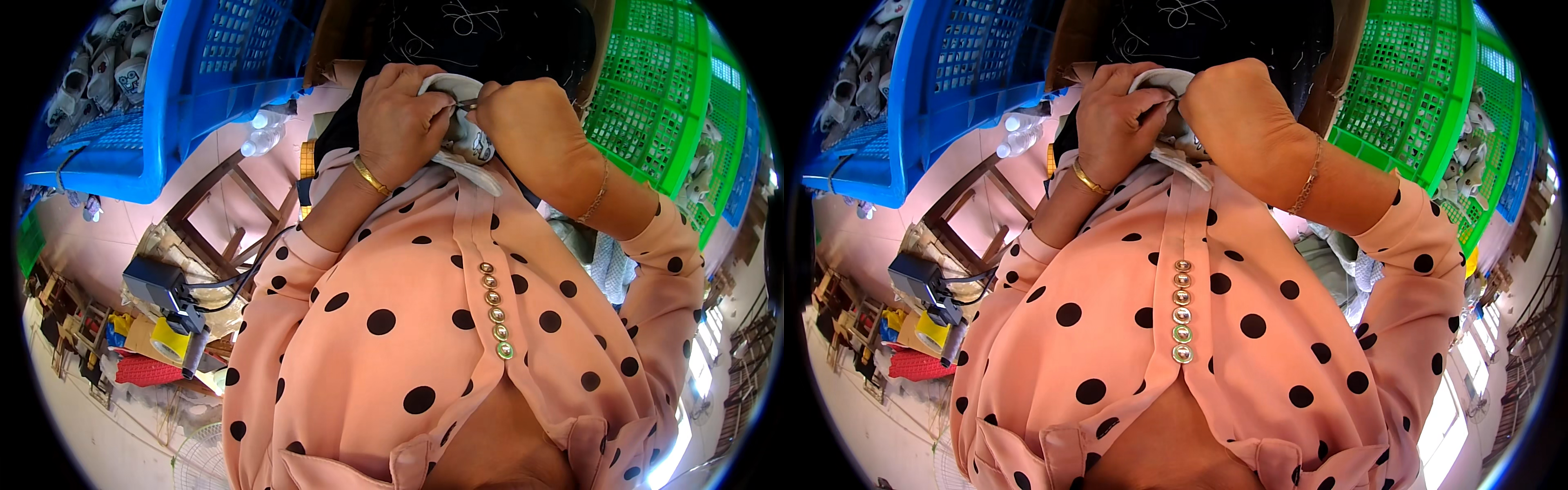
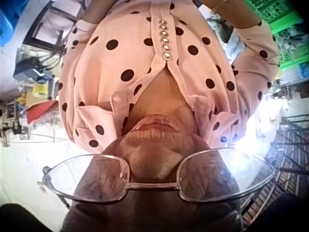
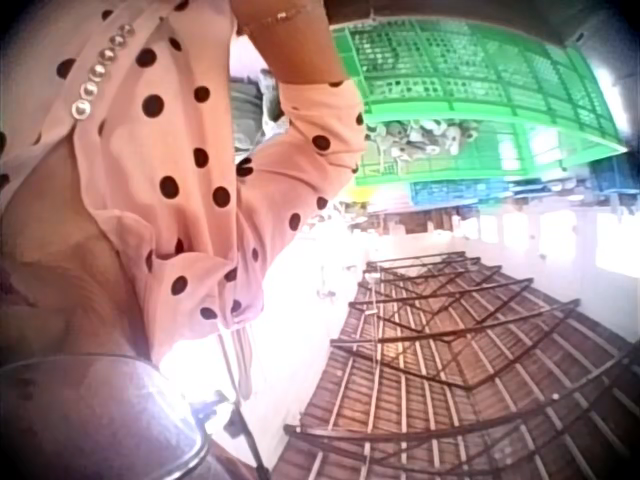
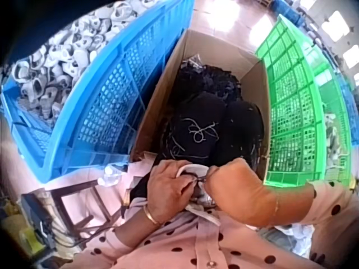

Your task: The person sits on the floor in a workshop environment and uses scissors to trim loose threads and excess fabric from the edges of small white socks. They handle the socks one at a time, picking them from a blue crate, performing the trimming, and placing the finished items into a cardboard box.

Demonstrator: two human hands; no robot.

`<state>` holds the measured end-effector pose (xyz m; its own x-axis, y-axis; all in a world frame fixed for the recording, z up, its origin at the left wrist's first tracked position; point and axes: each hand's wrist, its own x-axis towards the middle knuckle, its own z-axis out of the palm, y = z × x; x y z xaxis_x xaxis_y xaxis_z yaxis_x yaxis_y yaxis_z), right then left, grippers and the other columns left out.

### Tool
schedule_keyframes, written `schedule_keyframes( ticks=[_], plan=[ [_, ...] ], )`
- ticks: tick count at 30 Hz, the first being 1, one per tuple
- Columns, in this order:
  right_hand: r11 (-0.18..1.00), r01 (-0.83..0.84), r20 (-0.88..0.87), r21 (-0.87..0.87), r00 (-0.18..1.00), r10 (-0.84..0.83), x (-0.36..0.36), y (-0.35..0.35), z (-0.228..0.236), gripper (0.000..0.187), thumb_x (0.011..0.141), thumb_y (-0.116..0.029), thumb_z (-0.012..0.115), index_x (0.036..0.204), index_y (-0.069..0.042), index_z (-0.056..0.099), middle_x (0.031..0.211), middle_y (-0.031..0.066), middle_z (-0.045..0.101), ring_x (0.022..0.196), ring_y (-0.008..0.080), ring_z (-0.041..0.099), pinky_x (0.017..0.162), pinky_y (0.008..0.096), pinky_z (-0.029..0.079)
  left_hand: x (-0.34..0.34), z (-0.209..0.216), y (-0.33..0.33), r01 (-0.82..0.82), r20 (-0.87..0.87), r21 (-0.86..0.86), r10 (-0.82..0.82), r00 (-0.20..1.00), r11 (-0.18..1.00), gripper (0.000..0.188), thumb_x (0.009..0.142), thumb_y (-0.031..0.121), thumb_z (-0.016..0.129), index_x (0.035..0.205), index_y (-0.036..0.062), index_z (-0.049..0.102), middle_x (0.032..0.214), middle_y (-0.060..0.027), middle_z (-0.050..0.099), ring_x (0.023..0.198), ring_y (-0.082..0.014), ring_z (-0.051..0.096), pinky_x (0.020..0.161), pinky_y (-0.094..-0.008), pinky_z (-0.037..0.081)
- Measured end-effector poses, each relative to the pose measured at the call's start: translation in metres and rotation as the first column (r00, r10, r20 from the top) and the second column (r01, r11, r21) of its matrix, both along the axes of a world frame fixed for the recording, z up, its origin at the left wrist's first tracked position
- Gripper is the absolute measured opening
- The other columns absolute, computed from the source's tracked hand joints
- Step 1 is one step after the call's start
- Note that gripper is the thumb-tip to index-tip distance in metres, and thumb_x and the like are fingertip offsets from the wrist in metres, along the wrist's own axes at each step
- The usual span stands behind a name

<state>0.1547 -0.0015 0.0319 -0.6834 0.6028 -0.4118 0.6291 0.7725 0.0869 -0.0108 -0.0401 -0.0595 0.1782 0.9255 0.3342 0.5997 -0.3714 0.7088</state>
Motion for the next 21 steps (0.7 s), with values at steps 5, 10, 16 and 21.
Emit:
schedule_keyframes(
  ticks=[5, 10, 16, 21],
  plan=[
    [0.999, -0.051, 0.011, -0.011, 0.999, 0.051, -0.003, 0.005, 0.002, 0.024, 0.087, -0.026, 0.064, 0.081, -0.003, 0.065, 0.057, 0.0059, 0.06, 0.056, 0.0203, 0.065, 0.053, 0.0302, 0.048, 0.001, 0.003, -0.001, -0.004, -0.006, -0.032, 0.004, 1.0, 0.999, 0.009, 0.071, 0.01, 0.073, 0.08, 0.0093, 0.073, 0.103, -0.0037, 0.068, 0.094, -0.0249, 0.06, 0.08, -0.0352, 0.048],
    [0.998, -0.043, -0.04, -0.038, 0.998, 0.042, 0.004, 0.012, 0.0, 0.023, 0.083, -0.027, 0.066, 0.079, -0.005, 0.065, 0.06, 0.0076, 0.062, 0.058, 0.023, 0.065, 0.051, 0.0329, 0.048, 0.003, -0.003, 0.0, -0.009, 0.028, -0.036, 0.01, 1.0, 0.999, 0.007, 0.07, 0.012, 0.072, 0.077, 0.0106, 0.073, 0.106, -0.0016, 0.067, 0.099, -0.0235, 0.057, 0.083, -0.0364, 0.043],
    [0.953, 0.231, -0.111, -0.197, 0.96, -0.256, 0.018, 0.014, 0.021, 0.038, 0.086, -0.044, 0.063, 0.078, -0.007, 0.063, 0.062, 0.013, 0.061, 0.06, 0.0301, 0.063, 0.051, 0.0388, 0.047, -0.034, 0.023, 0.003, 0.204, 0.414, -0.307, -0.062, 0.908, 0.93, 0.007, 0.082, 0.006, 0.069, 0.089, 0.0066, 0.072, 0.116, -0.0089, 0.066, 0.102, -0.019, 0.06, 0.087, -0.03, 0.047],
    [0.909, 0.334, -0.483, -0.249, 0.771, -0.415, 0.037, 0.006, 0.005, 0.051, 0.087, -0.056, 0.057, 0.076, -0.006, 0.057, 0.056, 0.0119, 0.057, 0.053, 0.0314, 0.059, 0.046, 0.0391, 0.044, -0.068, 0.029, 0.015, -0.066, 0.256, -0.22, 0.123, 0.959, 0.973, 0.016, 0.086, 0.014, 0.07, 0.101, 0.009, 0.069, 0.129, -0.0113, 0.06, 0.111, -0.0197, 0.058, 0.092, -0.0309, 0.046]
  ],
)
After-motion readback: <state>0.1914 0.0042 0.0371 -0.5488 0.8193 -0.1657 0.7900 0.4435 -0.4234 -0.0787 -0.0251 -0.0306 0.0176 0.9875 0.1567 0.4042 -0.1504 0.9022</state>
